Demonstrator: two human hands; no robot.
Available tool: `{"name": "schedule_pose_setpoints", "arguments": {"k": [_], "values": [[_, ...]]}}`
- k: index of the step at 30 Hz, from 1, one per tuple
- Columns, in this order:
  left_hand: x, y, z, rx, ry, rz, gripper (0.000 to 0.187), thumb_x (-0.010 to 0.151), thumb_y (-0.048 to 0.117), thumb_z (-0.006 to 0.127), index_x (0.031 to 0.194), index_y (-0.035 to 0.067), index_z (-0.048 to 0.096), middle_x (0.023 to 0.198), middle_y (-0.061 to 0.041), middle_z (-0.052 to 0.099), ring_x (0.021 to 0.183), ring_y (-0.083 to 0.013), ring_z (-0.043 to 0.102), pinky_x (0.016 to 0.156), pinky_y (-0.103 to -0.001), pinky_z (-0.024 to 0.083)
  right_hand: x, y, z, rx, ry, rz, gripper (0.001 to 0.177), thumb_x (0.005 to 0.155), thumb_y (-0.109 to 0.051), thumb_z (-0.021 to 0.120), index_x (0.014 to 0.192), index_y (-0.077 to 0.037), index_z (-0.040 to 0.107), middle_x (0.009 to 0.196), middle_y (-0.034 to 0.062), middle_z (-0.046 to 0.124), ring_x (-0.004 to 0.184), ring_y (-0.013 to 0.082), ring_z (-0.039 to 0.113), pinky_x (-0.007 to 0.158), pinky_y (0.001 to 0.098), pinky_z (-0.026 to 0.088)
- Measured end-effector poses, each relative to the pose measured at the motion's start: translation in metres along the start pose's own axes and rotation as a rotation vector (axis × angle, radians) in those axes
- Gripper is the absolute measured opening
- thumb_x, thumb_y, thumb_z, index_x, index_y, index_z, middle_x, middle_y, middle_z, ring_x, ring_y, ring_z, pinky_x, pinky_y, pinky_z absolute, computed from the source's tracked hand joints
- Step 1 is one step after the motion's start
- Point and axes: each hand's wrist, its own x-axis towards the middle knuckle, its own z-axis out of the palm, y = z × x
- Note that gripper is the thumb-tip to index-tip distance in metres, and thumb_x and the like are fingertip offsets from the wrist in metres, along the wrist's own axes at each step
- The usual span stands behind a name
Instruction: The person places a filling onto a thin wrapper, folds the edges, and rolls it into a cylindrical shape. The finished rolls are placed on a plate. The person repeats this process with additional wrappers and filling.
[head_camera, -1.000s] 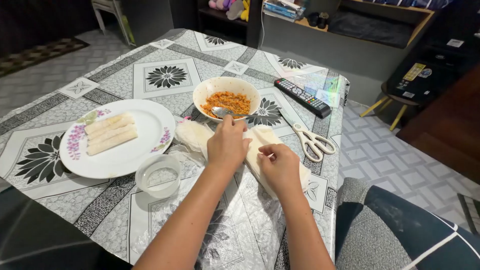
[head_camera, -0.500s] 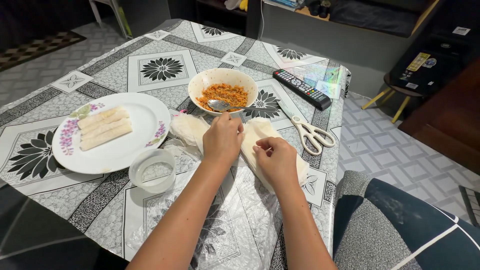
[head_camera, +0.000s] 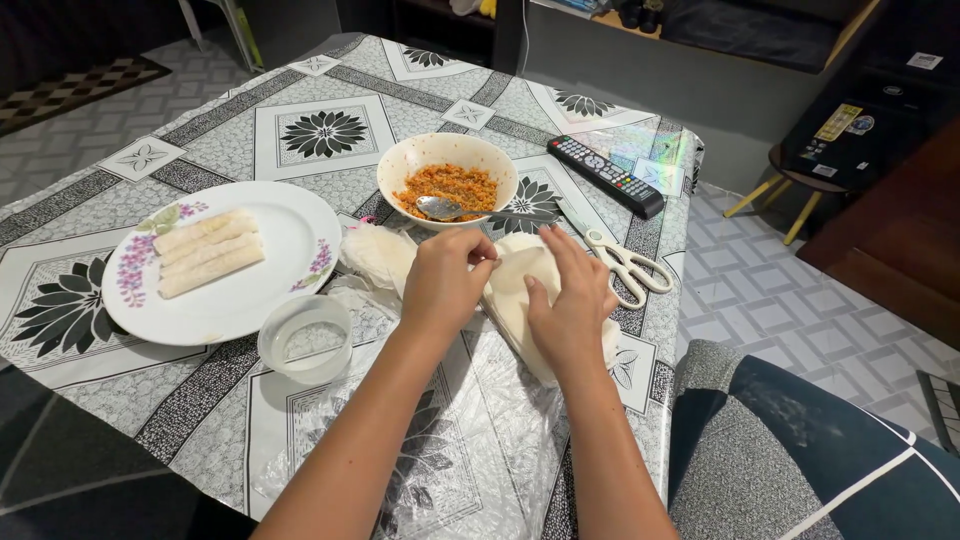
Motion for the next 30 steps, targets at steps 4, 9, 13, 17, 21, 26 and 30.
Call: {"name": "schedule_pose_setpoints", "arguments": {"k": [4, 9, 13, 17, 21, 26, 30], "values": [[-0.001, 0.008, -0.014, -0.191, -0.103, -0.034, 0.01, 0.084, 0.006, 0.071, 0.093, 0.002, 0.071, 0.085, -0.01, 0.078, 0.079, -0.0165, 0.077, 0.074, -0.03, 0.06, 0.002, -0.006, -0.008, 0.022, 0.007, 0.006, 0.053, 0.083, -0.019, 0.076, 0.136, -0.021, 0.064, 0.129, 0.0008, 0.067, 0.125, 0.0245, 0.048, 0.108, 0.0505, 0.02], [-0.005, 0.021, -0.048, -0.274, -0.176, -0.17, 0.023, 0.082, 0.009, 0.072, 0.105, 0.007, 0.074, 0.083, -0.007, 0.077, 0.076, -0.0142, 0.076, 0.068, -0.031, 0.062, 0.008, -0.024, -0.031, 0.062, -0.061, 0.041, 0.017, 0.084, -0.028, 0.081, 0.097, -0.017, 0.084, 0.09, -0.0006, 0.078, 0.097, 0.0159, 0.064, 0.097, 0.0431, 0.036], [-0.006, 0.021, -0.08, -0.184, -0.132, -0.013, 0.019, 0.083, 0.01, 0.075, 0.101, 0.007, 0.08, 0.093, -0.005, 0.081, 0.082, -0.0127, 0.078, 0.078, -0.026, 0.062, 0.018, -0.043, -0.04, 0.295, -0.156, 0.021, 0.02, 0.083, -0.025, 0.08, 0.099, -0.012, 0.081, 0.085, 0.0025, 0.079, 0.076, 0.0125, 0.07, 0.074, 0.0318, 0.054], [-0.004, 0.042, -0.121, -0.156, -0.048, -0.001, 0.018, 0.085, 0.013, 0.075, 0.101, 0.01, 0.08, 0.097, -0.003, 0.08, 0.084, -0.0114, 0.078, 0.078, -0.024, 0.063, 0.038, -0.082, -0.052, 0.326, -0.133, -0.11, 0.017, 0.086, -0.018, 0.081, 0.1, -0.011, 0.082, 0.089, 0.0041, 0.081, 0.078, 0.0114, 0.072, 0.072, 0.0282, 0.054], [-0.028, 0.054, -0.161, -0.186, -0.045, 0.146, 0.015, 0.087, 0.012, 0.075, 0.101, 0.01, 0.079, 0.1, -0.002, 0.08, 0.09, -0.0101, 0.079, 0.084, -0.026, 0.063, 0.028, -0.098, -0.087, 0.484, -0.24, -0.205, 0.017, 0.085, -0.012, 0.08, 0.103, -0.011, 0.081, 0.093, 0.003, 0.081, 0.086, 0.0091, 0.072, 0.078, 0.0267, 0.058], [-0.088, 0.037, -0.156, 0.021, -0.475, 0.094, 0.017, 0.075, 0.009, 0.073, 0.089, 0.007, 0.082, 0.087, -0.007, 0.08, 0.08, -0.0181, 0.077, 0.076, -0.033, 0.06, -0.027, -0.094, -0.09, 0.273, -0.868, 0.02, 0.02, 0.075, -0.01, 0.085, 0.094, -0.013, 0.087, 0.087, 0.0018, 0.085, 0.081, 0.011, 0.075, 0.078, 0.0298, 0.059], [-0.12, 0.021, -0.142, 0.007, -0.635, 0.046, 0.019, 0.073, 0.007, 0.07, 0.089, 0.006, 0.08, 0.087, -0.01, 0.079, 0.081, -0.0223, 0.076, 0.078, -0.032, 0.059, -0.059, -0.089, -0.075, 0.196, -1.005, 0.066, 0.019, 0.072, -0.007, 0.083, 0.09, -0.011, 0.085, 0.091, 0.0024, 0.084, 0.085, 0.0126, 0.079, 0.083, 0.0285, 0.061]]}}
